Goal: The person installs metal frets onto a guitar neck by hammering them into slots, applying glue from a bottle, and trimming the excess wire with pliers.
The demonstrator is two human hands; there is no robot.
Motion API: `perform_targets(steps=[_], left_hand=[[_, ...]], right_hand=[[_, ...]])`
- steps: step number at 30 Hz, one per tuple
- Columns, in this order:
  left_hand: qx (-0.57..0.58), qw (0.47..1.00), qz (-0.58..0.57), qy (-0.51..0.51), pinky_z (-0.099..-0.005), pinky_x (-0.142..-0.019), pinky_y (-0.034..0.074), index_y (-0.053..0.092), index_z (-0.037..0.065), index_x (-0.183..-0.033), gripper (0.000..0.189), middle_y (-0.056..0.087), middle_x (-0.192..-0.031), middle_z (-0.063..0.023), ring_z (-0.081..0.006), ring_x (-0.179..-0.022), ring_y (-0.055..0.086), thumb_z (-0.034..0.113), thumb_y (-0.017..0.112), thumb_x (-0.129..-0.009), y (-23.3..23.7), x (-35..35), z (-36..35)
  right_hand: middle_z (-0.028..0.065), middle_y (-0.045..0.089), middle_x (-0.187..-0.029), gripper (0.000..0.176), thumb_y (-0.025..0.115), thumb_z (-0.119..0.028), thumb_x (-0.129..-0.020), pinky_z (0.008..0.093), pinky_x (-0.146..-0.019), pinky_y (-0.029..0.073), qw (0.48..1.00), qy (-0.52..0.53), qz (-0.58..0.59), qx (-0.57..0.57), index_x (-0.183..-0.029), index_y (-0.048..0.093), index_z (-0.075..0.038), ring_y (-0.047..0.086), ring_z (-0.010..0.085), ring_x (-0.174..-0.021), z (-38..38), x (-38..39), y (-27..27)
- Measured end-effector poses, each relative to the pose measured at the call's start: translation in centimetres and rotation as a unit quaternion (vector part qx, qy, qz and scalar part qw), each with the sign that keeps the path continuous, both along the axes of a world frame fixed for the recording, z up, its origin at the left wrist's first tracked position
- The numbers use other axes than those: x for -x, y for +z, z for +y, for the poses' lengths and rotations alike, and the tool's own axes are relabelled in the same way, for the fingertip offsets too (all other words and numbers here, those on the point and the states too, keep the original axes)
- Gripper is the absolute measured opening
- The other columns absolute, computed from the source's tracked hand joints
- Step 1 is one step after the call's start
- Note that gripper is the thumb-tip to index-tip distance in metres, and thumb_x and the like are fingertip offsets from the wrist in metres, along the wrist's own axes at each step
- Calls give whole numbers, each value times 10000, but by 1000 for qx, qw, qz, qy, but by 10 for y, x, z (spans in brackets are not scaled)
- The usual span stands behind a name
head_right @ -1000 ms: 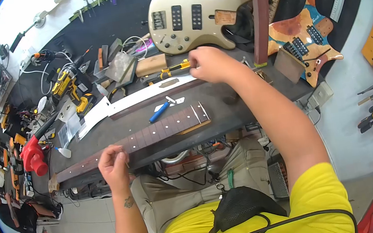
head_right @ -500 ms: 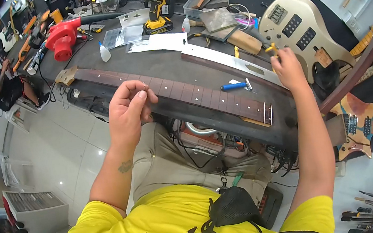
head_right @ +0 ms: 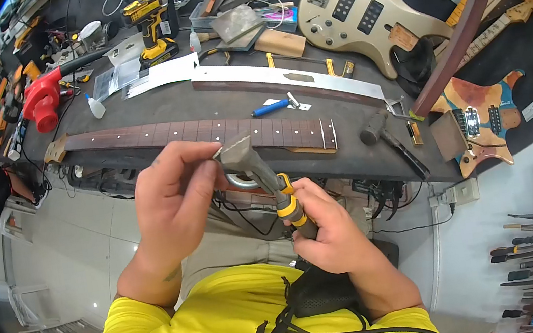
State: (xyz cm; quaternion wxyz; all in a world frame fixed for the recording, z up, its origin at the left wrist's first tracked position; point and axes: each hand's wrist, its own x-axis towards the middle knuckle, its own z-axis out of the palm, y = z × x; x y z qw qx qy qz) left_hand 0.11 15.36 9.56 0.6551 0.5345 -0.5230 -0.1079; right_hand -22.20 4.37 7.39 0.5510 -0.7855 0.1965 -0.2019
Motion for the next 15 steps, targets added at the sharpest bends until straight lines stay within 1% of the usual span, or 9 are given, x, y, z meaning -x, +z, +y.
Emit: perform_targets(steps=[1,3,4,5,6,8,10,14,15], left_hand=[[0,1000,0,4,-308,-640,564,690,-41,-1110,124,725,-790,-114,-189,-697,741,-52,644,-995,3,1,2],[-3,997,-81,18,-312,-640,572,692,-41,-1118,145,724,-790,-119,-201,-704,748,-71,645,-985,8,2,6],[9,997,-74,33,-316,-639,574,696,-42,-1124,157,722,-793,-124,-208,-701,746,-80,649,-980,10,3,6],[11,997,-72,36,-316,-639,574,696,-42,-1124,157,722,-793,-124,-208,-701,746,-80,649,-980,11,2,8],[6,997,-71,24,-291,-665,572,706,-38,-1138,162,734,-795,-106,-176,-724,751,-72,643,-993,12,0,10],[3,997,-71,20,-266,-692,570,717,-33,-1152,170,746,-797,-87,-144,-747,756,-64,638,-1005,12,-2,12],[33,993,-110,19,-318,-632,575,701,-53,-1121,160,726,-804,-130,-220,-695,748,-82,663,-969,13,-2,14],[37,995,-94,15,-323,-630,576,706,-60,-1125,170,728,-808,-135,-232,-702,753,-86,668,-961,8,-4,16],[24,995,-97,11,-303,-667,590,716,-58,-1137,178,749,-835,-126,-208,-751,775,-94,653,-975,8,-5,19]], right_hand=[[126,538,-1187,399,610,102,-714,309,-913,492,1000,4,0,0,-1099,624,-2,588,234,-1030,-2,1,-2],[133,539,-1189,365,618,98,-719,318,-923,489,999,18,0,51,-1067,614,-12,587,271,-1037,-5,5,-5],[133,539,-1189,365,618,98,-719,318,-923,489,998,23,0,54,-1067,614,-12,587,271,-1037,-6,5,-5],[103,554,-1181,436,602,101,-701,312,-924,481,997,26,-4,69,-1124,623,0,571,225,-1018,-5,5,-4],[74,569,-1173,509,586,105,-683,306,-925,473,996,30,-8,84,-1182,632,11,556,179,-1000,-4,5,-4],[77,570,-1171,494,586,102,-681,309,-929,472,996,32,-13,76,-1165,629,10,557,186,-1004,-1,3,-5],[81,571,-1169,479,587,99,-679,311,-933,470,997,33,-20,64,-1148,626,9,557,193,-1008,-1,0,-7],[87,565,-1181,463,587,94,-677,321,-953,470,998,42,-19,51,-1131,621,5,556,197,-1028,0,-3,-11],[89,563,-1186,464,587,92,-677,323,-959,468,999,37,-11,39,-1132,620,5,555,198,-1034,1,-2,-11]])
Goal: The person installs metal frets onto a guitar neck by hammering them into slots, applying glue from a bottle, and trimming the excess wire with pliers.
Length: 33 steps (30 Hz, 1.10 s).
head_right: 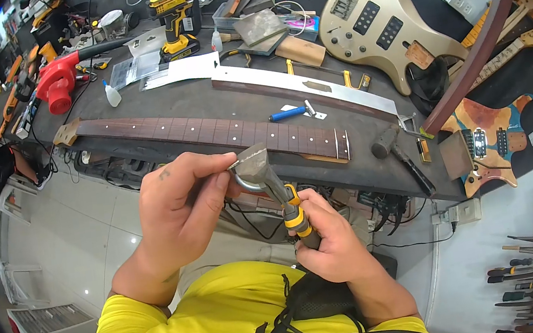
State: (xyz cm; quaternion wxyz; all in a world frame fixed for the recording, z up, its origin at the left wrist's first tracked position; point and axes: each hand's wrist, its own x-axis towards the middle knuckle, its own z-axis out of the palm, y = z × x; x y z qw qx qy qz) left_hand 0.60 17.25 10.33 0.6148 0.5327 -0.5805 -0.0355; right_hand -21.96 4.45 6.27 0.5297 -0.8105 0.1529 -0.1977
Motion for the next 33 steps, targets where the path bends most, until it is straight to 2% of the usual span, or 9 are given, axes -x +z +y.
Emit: perform_targets(steps=[16,19,24,26,29,30,31,32,33], left_hand=[[18,999,-46,-9,-349,-658,582,723,-59,-1153,255,719,-811,-143,-282,-723,751,-118,698,-906,-5,-7,-2],[18,997,-77,-11,-297,-684,599,728,-62,-1164,260,749,-835,-138,-223,-760,785,-159,660,-933,-3,-10,-1],[24,997,-68,-30,-298,-669,587,728,-62,-1172,274,749,-833,-141,-219,-736,775,-170,652,-932,-2,-9,-2],[27,997,-68,-32,-299,-655,580,727,-63,-1177,286,751,-833,-139,-213,-727,771,-182,643,-931,-2,-8,-1],[-11,998,-1,-58,-322,-738,596,723,-54,-1134,193,767,-942,-141,-234,-832,772,-87,684,-947,-3,-11,3],[-21,967,202,-154,-339,-805,595,723,-52,-1109,157,756,-1079,-170,-242,-962,757,20,690,-973,-4,-13,3],[-29,885,396,-242,-356,-871,594,723,-49,-1085,197,746,-1217,-198,-251,-1093,742,126,695,-999,-6,-15,1],[-29,885,395,-243,-356,-871,594,723,-49,-1085,197,746,-1217,-198,-251,-1093,742,126,695,-999,-9,-17,-3],[-48,845,436,-307,-429,-1000,534,715,-31,-1045,320,688,-1324,-255,-316,-1219,682,281,690,-977,-14,-19,-9]], right_hand=[[116,497,-1308,494,621,85,-710,322,-924,502,999,25,45,-6,-1195,601,-5,566,239,-1076,3,0,15],[86,558,-1208,615,592,86,-670,305,-940,460,1000,16,5,17,-1280,619,13,554,190,-1035,1,0,6],[147,634,-1134,479,630,71,-706,336,-883,523,992,-25,14,125,-1180,600,5,636,245,-939,0,0,1],[133,647,-1123,483,626,75,-715,326,-869,523,994,-51,-10,94,-1192,604,0,642,221,-926,3,1,-13],[105,658,-1106,533,608,84,-739,301,-849,519,995,-85,-53,-27,-1265,607,-6,637,172,-920,15,-8,-9],[90,657,-1099,580,594,90,-754,287,-843,515,986,-92,-73,-117,-1326,605,-6,626,147,-927,16,-12,-5],[90,657,-1099,580,594,90,-754,287,-843,515,986,-92,-74,-115,-1326,605,-6,626,147,-927,11,-11,-5],[79,649,-1087,619,581,91,-764,283,-847,513,994,-38,-31,-96,-1375,588,-5,615,139,-936,4,-7,-5],[67,640,-1074,658,568,93,-774,278,-852,511,997,17,11,-77,-1425,572,-4,605,130,-945,0,-5,-6]])
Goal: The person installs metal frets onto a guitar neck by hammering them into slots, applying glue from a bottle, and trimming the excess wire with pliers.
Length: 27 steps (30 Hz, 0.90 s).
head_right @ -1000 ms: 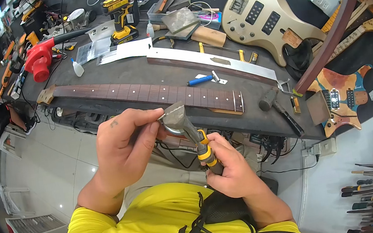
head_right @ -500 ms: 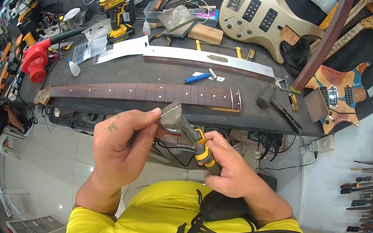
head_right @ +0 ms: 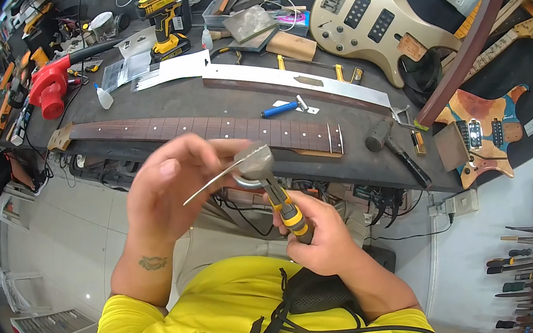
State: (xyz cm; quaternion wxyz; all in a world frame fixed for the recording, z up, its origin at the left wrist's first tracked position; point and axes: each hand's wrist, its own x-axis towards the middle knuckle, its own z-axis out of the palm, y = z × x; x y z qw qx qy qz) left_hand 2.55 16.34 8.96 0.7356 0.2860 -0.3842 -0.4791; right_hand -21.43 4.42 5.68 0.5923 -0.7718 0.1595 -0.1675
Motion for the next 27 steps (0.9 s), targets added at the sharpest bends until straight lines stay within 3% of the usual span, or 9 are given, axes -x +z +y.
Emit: perform_targets(steps=[2,6,7,9,12,15,19,21,27], left_hand=[[8,991,30,-129,-590,-1166,416,730,-20,-991,530,482,-1574,-376,-435,-1472,490,501,630,-987,-17,-6,-12],[85,969,62,-225,-605,-1173,402,773,-22,-932,627,345,-1664,-377,-489,-1579,297,567,580,-1025,-22,13,-21],[86,969,61,-225,-605,-1173,402,773,-22,-932,627,345,-1664,-377,-489,-1579,297,567,580,-1025,-24,16,-24],[135,947,138,-257,-453,-978,588,742,-88,-1007,617,456,-1584,-345,-403,-1258,636,512,598,-1012,-31,19,-32],[114,933,188,-285,-428,-943,607,737,-77,-1002,608,470,-1552,-366,-405,-1217,660,512,589,-1027,-26,21,-32],[121,950,120,-261,-423,-936,610,717,-51,-947,573,490,-1528,-362,-399,-1211,661,503,595,-1032,-35,22,-36],[114,949,175,-238,-445,-994,572,681,-7,-876,517,501,-1520,-357,-389,-1235,643,482,609,-1028,-36,31,-33],[101,955,147,-238,-585,-967,610,629,113,-730,512,484,-1535,-282,-480,-1549,357,513,600,-1048,-32,31,-31],[108,952,140,-248,-572,-936,641,597,128,-654,546,478,-1538,-256,-451,-1574,330,508,665,-1039,-37,27,-30]], right_hand=[[61,632,-1056,664,563,89,-776,279,-853,511,999,-4,1,-51,-1433,572,0,601,128,-944,2,-2,-1],[38,624,-1020,643,562,83,-776,282,-834,508,992,-18,-11,-122,-1414,587,5,587,117,-917,4,-6,-6],[38,624,-1020,643,562,83,-776,282,-834,508,992,-18,-12,-121,-1414,587,5,587,117,-917,2,-6,-8],[34,621,-1003,628,562,85,-777,279,-809,499,993,9,-19,-117,-1400,588,12,575,115,-887,0,-5,-13],[33,615,-999,622,562,84,-781,274,-795,493,995,13,-6,-103,-1398,583,8,567,112,-876,1,-3,-11],[32,608,-992,635,560,84,-783,270,-793,492,993,9,-6,-117,-1413,570,5,566,111,-873,2,-4,-12],[31,606,-1006,644,558,87,-783,271,-792,492,991,6,-26,-132,-1421,563,2,565,109,-878,3,-4,-19],[32,603,-1034,653,556,91,-786,264,-794,487,991,18,-30,-132,-1432,552,-1,563,104,-897,3,-4,-20],[30,595,-1067,643,558,102,-792,253,-808,473,987,31,-39,-154,-1425,541,-12,556,95,-928,5,-5,-21]])
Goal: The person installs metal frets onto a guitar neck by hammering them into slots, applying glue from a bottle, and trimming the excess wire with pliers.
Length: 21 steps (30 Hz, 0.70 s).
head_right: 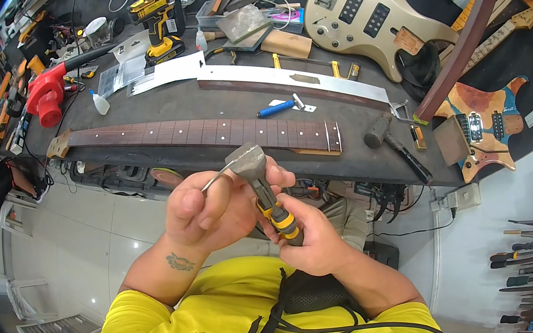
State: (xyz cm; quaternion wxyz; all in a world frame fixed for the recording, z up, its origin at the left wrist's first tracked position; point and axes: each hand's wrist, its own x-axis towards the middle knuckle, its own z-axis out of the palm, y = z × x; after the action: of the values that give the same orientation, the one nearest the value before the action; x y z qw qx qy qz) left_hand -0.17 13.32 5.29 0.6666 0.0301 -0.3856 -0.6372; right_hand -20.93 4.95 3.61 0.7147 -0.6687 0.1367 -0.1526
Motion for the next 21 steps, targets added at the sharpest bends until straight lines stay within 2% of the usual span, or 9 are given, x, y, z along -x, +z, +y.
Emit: perform_targets(steps=[10,12,16,18,19,21], left_hand=[[10,1000,18,5,-597,-1087,544,577,130,-629,568,480,-1538,-261,-419,-1565,352,510,682,-1038,1,5,-3],[-17,999,28,-8,-600,-1126,505,577,135,-632,564,470,-1553,-269,-421,-1564,355,511,682,-1039,4,7,0],[-9,1000,24,-10,-615,-1117,506,579,135,-634,564,461,-1563,-274,-429,-1556,368,512,680,-1040,4,8,0],[-15,1000,12,12,-610,-1022,581,577,122,-632,586,454,-1567,-283,-443,-1544,380,527,659,-1048,5,8,-1],[-15,1000,11,12,-610,-1022,581,577,122,-632,586,454,-1567,-283,-443,-1544,380,527,659,-1048,3,8,-2],[20,999,28,11,-594,-940,631,615,96,-714,558,459,-1561,-298,-450,-1521,408,533,631,-1062,-2,8,-6]], right_hand=[[29,596,-1083,606,569,105,-799,257,-815,475,999,-17,1,-35,-1391,548,-22,562,93,-956,4,-2,5],[28,597,-1064,590,575,98,-798,257,-815,472,1000,-18,-4,5,-1375,555,-19,559,97,-949,3,-1,3],[28,599,-1047,583,581,95,-795,255,-817,468,1000,-16,3,9,-1368,559,-15,557,101,-945,3,-1,3],[28,599,-1044,591,584,94,-791,257,-815,468,1000,-20,-1,9,-1371,557,-14,557,104,-939,4,-2,2],[28,599,-1044,591,584,94,-791,257,-815,468,1000,-21,-2,9,-1371,557,-14,557,104,-939,4,-2,2],[34,609,-1053,611,583,94,-792,267,-813,474,1000,-20,-5,-8,-1393,550,-13,556,106,-933,4,-3,2]])
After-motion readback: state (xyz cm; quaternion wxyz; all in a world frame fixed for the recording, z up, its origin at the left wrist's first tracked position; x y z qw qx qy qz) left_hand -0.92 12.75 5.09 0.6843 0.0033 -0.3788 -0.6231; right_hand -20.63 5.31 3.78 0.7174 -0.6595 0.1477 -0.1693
